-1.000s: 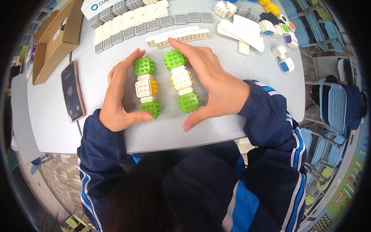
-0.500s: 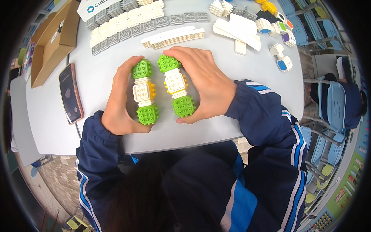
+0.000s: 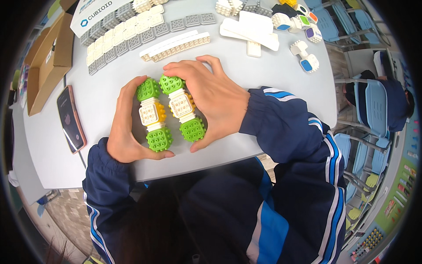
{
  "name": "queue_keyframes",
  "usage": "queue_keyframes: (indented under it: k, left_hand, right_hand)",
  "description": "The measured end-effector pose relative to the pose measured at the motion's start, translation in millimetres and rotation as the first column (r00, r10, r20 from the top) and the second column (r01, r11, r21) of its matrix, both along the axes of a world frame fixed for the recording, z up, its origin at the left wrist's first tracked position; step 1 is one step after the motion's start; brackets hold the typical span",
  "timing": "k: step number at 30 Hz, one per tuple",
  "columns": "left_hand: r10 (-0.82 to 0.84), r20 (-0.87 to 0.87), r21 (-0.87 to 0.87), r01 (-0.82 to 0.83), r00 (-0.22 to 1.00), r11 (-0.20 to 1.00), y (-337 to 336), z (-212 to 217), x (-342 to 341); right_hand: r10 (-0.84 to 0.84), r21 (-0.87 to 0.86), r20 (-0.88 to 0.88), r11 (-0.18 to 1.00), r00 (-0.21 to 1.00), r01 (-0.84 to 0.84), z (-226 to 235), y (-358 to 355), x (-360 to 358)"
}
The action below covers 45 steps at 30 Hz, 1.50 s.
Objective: The person assembles small green, yellow, and white interlocking building blocks on a table. They connect the pieces into small structures, occasionally picking up and repositioning them, and briefly drop a piece before retrieving it from the floor.
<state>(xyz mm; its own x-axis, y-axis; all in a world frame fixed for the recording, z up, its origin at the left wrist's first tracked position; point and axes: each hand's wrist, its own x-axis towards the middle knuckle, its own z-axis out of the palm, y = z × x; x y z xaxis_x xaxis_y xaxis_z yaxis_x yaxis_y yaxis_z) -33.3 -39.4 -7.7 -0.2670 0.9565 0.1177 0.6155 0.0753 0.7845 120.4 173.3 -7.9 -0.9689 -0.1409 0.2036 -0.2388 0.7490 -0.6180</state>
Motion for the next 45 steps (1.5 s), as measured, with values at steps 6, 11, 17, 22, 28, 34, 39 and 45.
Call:
queue_keyframes:
  k: [6, 11, 17, 22, 28, 34, 39, 45]
  left_hand:
    - [-0.01, -0.103, 0.066, 0.017, 0.995, 0.998, 1, 2, 3]
    - [0.017, -0.101, 0.074, -0.009, 0.995, 0.997, 3, 4, 5]
    - [0.064, -0.09, 0.1, -0.055, 0.994, 0.994, 4, 1, 9]
    - [0.078, -0.083, 0.099, -0.069, 0.994, 0.993, 6, 2, 9]
    - [0.059, -0.098, 0.034, -0.056, 0.993, 0.998, 5, 0, 7]
    - [0.064, -0.119, 0.027, -0.061, 0.991, 0.998, 4, -1, 8]
    - [0.054, -0.108, 0.016, -0.052, 0.993, 0.999, 5, -1, 7]
    - [0.04, -0.099, -0.003, -0.04, 0.994, 0.999, 5, 4, 7]
  right_hand:
    - [-0.037, -0.043, -0.048, 0.998, 0.998, 0.035, 1, -2, -1]
    - [-0.057, -0.057, -0.096, 0.997, 0.994, 0.051, 0, -4, -4]
    - [-0.048, -0.134, -0.081, 0.99, 0.996, 0.037, -1, -12, -4]
    - [-0.066, -0.13, -0.116, 0.99, 0.991, 0.05, -3, -13, -6]
    - [-0.098, -0.142, -0.169, 0.987, 0.981, 0.074, -4, -14, -8]
    - [-0.085, -0.137, -0.149, 0.988, 0.985, 0.065, -6, -14, -8]
    - [-0.082, -0.132, -0.148, 0.989, 0.986, 0.063, -5, -13, -7]
    - [-0.075, -0.144, -0.128, 0.988, 0.989, 0.056, -2, -13, -5]
